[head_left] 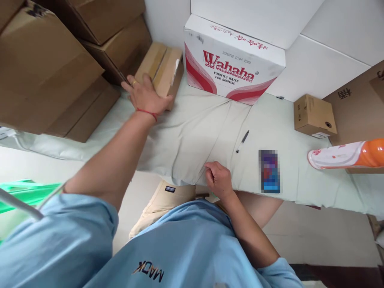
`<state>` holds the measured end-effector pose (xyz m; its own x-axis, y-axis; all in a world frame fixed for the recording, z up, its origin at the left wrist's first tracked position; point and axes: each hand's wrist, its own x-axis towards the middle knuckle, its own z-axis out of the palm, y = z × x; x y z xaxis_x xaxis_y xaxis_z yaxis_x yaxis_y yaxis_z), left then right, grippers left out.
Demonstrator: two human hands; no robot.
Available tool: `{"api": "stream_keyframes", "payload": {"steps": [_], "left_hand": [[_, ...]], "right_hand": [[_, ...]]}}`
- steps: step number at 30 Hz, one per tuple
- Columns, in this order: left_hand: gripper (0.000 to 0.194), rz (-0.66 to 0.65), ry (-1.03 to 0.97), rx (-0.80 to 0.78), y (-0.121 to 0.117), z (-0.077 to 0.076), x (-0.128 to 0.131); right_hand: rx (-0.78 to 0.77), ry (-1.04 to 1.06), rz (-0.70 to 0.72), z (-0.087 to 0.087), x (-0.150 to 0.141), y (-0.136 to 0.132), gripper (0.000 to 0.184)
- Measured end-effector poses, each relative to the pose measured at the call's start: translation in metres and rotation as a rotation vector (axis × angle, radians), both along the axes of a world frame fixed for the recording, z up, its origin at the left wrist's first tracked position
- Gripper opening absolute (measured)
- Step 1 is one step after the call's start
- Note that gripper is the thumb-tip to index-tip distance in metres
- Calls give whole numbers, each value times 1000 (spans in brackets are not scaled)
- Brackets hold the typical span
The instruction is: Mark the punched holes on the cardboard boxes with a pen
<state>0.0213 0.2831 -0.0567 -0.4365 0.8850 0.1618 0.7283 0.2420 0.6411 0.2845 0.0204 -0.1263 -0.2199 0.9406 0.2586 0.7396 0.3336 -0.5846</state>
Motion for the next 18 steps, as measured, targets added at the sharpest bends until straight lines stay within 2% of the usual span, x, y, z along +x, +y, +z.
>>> {"api": "stream_keyframes", "payload": {"steps": [3, 5, 6, 7, 9, 11, 13, 15, 18], "left_hand": [[106, -54, 77, 54, -66, -5, 31], [103, -89, 190, 3, -115, -9, 51], [96, -106, 216, -20, -136, -11, 58], [88, -135, 223, -42, -154, -14, 64], [85, -170, 210, -65, -178, -17, 69], [79, -193, 189, -50, -185, -18, 67], [70, -199, 187, -10, -180, -11, 62], [66, -182, 204, 24, -168, 1, 60], [73, -148, 216, 22, -145, 22, 70]], "right_hand": [[21, -4, -1, 0, 0, 0, 33], [38, -2, 5, 0, 0, 0, 33], [46, -1, 9, 0, 0, 0, 33], [53, 0, 14, 0, 0, 0, 33], [63, -1, 20, -1, 0, 0, 33], [71, -2, 21, -1, 0, 1, 33], [79, -2, 20, 0, 0, 1, 34], [83, -1, 17, -1, 0, 1, 34], [77, -6, 11, -2, -1, 1, 33]]}}
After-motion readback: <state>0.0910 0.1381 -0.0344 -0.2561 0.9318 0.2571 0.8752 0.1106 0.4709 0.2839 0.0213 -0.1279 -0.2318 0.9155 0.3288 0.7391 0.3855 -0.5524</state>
